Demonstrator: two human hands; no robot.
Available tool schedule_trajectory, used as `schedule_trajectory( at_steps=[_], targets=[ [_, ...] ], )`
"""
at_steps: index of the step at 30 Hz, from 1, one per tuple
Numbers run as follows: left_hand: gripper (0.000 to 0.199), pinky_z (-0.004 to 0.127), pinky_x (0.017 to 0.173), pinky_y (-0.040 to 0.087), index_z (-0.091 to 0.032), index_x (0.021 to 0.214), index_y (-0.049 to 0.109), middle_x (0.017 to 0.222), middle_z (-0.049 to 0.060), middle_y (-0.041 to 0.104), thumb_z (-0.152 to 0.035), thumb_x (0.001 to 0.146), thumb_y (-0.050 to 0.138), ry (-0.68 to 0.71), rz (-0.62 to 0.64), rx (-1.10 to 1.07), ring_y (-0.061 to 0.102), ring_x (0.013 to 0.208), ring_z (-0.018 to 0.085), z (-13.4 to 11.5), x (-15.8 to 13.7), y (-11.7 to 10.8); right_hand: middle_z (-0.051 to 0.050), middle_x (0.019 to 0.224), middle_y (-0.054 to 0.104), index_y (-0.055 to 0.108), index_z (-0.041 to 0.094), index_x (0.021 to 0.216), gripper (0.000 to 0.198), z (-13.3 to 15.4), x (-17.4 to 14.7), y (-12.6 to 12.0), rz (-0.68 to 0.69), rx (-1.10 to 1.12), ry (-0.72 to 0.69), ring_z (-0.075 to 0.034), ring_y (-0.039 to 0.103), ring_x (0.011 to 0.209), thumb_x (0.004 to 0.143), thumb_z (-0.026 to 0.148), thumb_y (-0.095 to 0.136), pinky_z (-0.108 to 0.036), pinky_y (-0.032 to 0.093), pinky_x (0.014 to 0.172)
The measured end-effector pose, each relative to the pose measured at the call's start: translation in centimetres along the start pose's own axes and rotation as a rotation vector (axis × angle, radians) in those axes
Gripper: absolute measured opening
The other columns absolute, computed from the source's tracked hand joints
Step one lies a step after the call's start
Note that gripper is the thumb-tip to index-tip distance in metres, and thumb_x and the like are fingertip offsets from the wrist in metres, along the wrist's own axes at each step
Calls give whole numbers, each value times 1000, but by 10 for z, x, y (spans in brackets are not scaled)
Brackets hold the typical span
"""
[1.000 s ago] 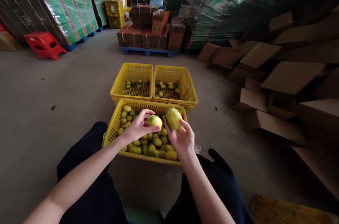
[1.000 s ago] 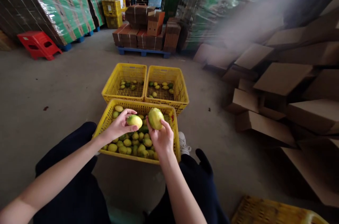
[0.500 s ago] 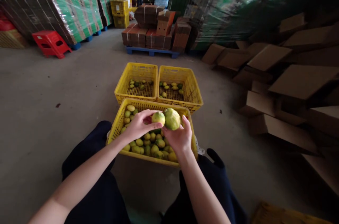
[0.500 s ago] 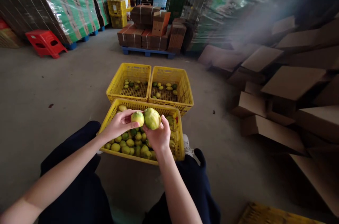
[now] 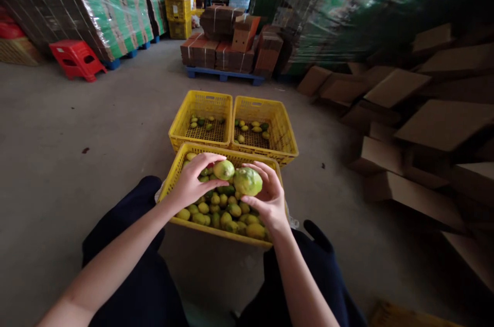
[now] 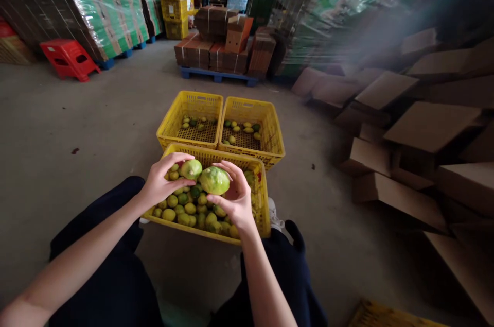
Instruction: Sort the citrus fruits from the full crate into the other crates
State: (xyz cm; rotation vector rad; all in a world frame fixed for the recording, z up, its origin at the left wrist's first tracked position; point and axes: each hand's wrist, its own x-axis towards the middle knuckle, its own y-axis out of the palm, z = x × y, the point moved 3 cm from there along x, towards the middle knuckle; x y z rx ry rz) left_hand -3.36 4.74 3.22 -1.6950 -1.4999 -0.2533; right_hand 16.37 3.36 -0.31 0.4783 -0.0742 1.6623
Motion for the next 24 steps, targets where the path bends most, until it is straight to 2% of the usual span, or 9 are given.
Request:
schedule_trajectory(
  at_steps=[3,7,13,19,24],
  targets=[
    [43,36,90,52,-23,118,60,107,7,70,-33,79,76,101,-18,78,65,101,21,-2,0,-7,-6,129,64,58,33,129,72,4,-4,4,48,-276,-133,-27,60,120,64,19,87,-46,50,102],
    [46,36,92,52,-23,121,59,109,8,70,-30,79,76,171,-3,116,65,103,20,-3,-1,-10,-9,129,62,59,29,128,67,7,-9,6,-6,-564,-338,-30,59,122,68,14,81,-50,48,104],
    [50,35,92,53,-23,123,57,111,8,70,-30,77,77,225,27,82,66,104,19,-7,-1,-5,-10,132,57,53,29,129,65,5,-10,5,-98,-592,-533,-33,54,129,70,6,70,-59,45,107],
    [47,35,91,54,-24,125,57,113,8,69,-28,81,74,241,49,62,65,105,19,-9,-2,-3,-10,131,56,48,30,131,69,5,-12,7,-73,-645,-649,-33,54,130,71,2,68,-60,50,102],
    [48,34,91,54,-22,125,58,113,9,69,-26,80,75,253,51,63,65,105,19,-10,-3,-4,-9,135,53,47,34,129,65,6,-12,9,-39,-716,-746,-34,54,130,75,2,65,-61,54,95]
  ],
)
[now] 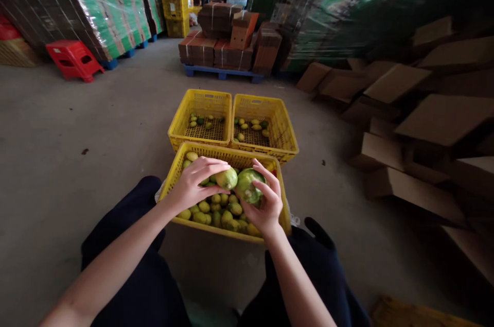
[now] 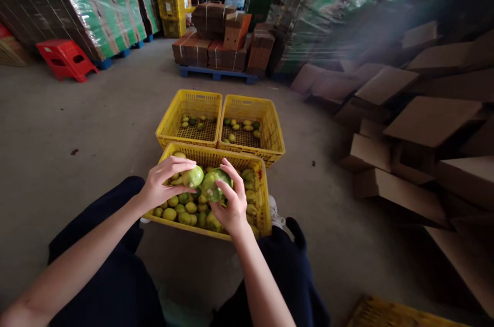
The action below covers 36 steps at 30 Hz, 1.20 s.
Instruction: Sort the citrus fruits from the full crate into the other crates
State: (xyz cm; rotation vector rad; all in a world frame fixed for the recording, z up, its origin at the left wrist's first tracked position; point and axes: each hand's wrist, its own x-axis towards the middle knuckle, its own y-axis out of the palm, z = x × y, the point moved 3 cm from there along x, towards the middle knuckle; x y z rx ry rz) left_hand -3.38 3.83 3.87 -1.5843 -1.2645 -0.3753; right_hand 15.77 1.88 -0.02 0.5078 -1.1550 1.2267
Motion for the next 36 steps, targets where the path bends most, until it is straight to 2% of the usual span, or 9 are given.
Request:
schedule_trajectory(
  at_steps=[7,18,24,29,32,36],
  targets=[
    [47,34,90,54,-24,125,58,113,8,69,-28,81,74,-11,9,14,66,105,19,1,0,1,-8,141,46,49,35,127,65,2,0,1,34,-73,-39,-32,51,132,75,-2,61,-57,56,95],
    [48,35,91,54,-26,127,57,114,8,69,-29,82,73,-27,3,25,66,105,20,2,0,2,-6,138,46,49,43,129,67,4,-1,1,59,-137,23,-32,56,124,76,2,59,-59,55,90],
    [48,35,92,54,-26,127,59,114,7,70,-28,81,74,-40,9,19,66,106,20,4,-2,3,-10,133,50,49,38,134,70,0,-3,2,95,-137,39,-31,56,121,75,2,60,-57,55,91],
    [45,36,94,53,-25,124,61,113,8,70,-29,81,74,-60,45,10,66,105,20,5,-4,6,-10,122,59,53,31,127,59,1,-1,6,158,-120,68,-29,59,112,75,5,64,-52,54,92],
    [43,37,96,52,-24,120,64,113,8,69,-33,80,75,-207,68,-81,65,107,21,11,-5,11,-8,112,64,50,28,124,54,0,-1,10,202,-39,241,-25,64,103,75,15,71,-45,55,88],
    [43,35,83,57,-19,109,69,113,10,67,-42,75,78,-675,3,-377,68,92,20,28,-10,23,-5,110,67,44,27,112,56,-8,-7,16,105,232,651,-22,65,102,70,30,80,-38,55,87]
  ],
)
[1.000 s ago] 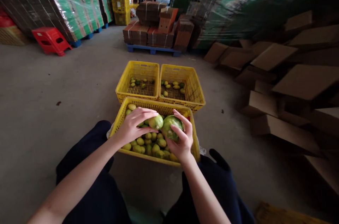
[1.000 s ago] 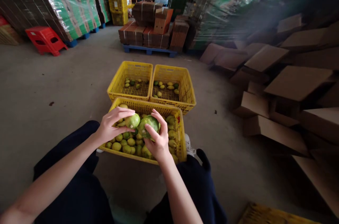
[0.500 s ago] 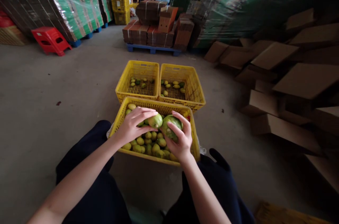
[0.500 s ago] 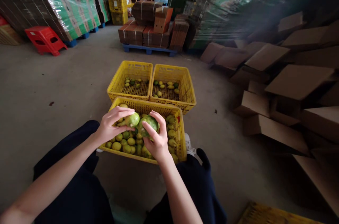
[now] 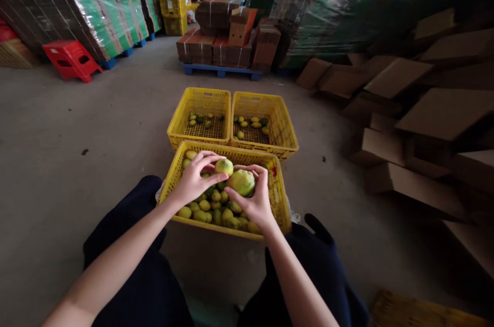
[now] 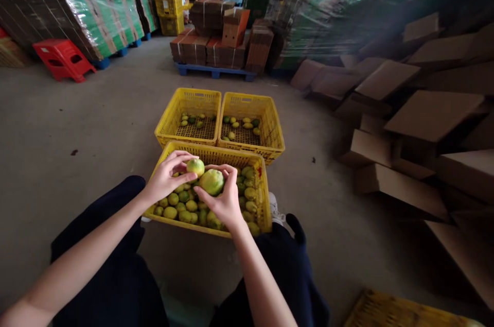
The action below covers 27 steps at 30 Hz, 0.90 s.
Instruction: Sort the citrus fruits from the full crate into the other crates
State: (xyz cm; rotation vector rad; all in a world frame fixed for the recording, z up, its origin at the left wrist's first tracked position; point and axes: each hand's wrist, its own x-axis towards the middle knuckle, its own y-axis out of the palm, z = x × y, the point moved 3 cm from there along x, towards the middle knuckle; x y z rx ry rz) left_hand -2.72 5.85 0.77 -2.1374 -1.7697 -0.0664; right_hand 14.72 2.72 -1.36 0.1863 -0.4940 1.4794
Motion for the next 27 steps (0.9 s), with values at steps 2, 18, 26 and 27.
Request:
schedule_trajectory(
  at_steps=[2,18,26,27],
  targets=[
    [41,33,79,58,-17,103,68,103,8,69,-44,74,78,-231,-14,-217,69,86,19,11,2,6,-3,109,67,46,27,104,51,-6,2,1,-49,160,144,-20,64,100,68,34,81,-36,55,87],
    [6,34,76,60,-14,91,63,87,9,74,-19,89,60,-784,-47,-916,74,72,19,23,2,19,-1,73,75,71,18,88,26,-32,9,9,-168,912,917,-18,70,63,80,43,67,-27,57,51],
    [21,30,77,61,-8,96,66,84,13,73,-23,96,52,-926,-70,-974,74,72,18,22,2,20,-8,67,75,67,15,89,30,-44,2,12,-116,1032,1016,-18,68,47,89,44,58,-26,58,45],
    [23,29,75,61,-7,94,67,81,13,73,-24,96,51,-955,-74,-976,73,69,17,22,1,20,-9,67,75,66,15,89,31,-44,2,12,-114,1054,1028,-18,69,48,90,44,58,-27,59,47]
  ],
)
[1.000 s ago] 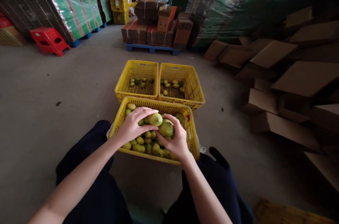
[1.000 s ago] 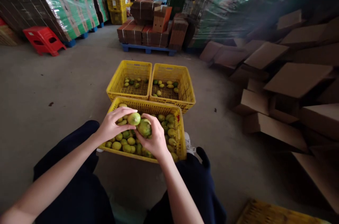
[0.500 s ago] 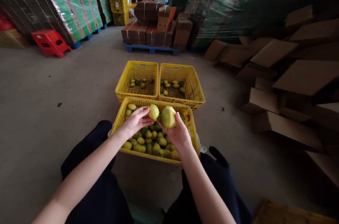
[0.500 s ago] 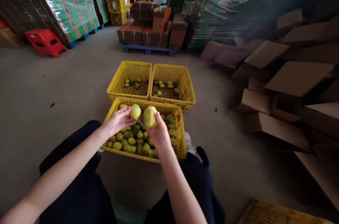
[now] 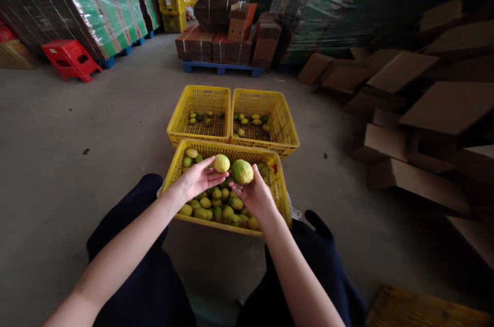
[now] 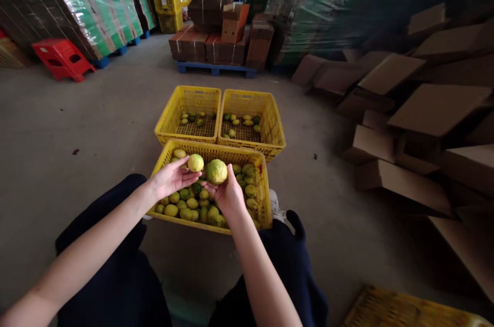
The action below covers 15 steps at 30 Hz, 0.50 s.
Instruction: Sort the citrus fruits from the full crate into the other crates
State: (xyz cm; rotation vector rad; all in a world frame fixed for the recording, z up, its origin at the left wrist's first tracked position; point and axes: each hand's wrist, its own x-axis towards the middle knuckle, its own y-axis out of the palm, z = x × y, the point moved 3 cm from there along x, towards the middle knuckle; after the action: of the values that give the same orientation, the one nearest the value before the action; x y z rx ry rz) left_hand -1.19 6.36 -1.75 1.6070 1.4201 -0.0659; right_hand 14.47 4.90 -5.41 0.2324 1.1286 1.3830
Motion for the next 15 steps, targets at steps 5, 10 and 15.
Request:
schedule_trajectory(
  at_steps=[5,10,15],
  targets=[
    [31,24,60,60,-7,83,67,69,12,71,-29,97,52,-36,-52,34,68,56,14,3,-1,3,-8,64,74,64,15,90,36,-1,-2,4,-24,45,112,-17,68,46,96,45,46,-25,59,47],
    [30,23,60,59,-9,80,69,67,9,70,-30,96,53,-32,-56,101,67,56,13,7,0,3,-7,61,73,65,15,85,40,-5,-3,7,21,-9,145,-15,66,44,95,49,46,-22,55,46],
    [31,27,74,59,-19,118,68,93,7,75,-22,89,56,78,77,128,70,74,15,2,1,0,-3,62,71,66,18,79,27,3,-5,7,24,-48,-1,-15,64,49,85,44,60,-24,54,48]
  ],
)
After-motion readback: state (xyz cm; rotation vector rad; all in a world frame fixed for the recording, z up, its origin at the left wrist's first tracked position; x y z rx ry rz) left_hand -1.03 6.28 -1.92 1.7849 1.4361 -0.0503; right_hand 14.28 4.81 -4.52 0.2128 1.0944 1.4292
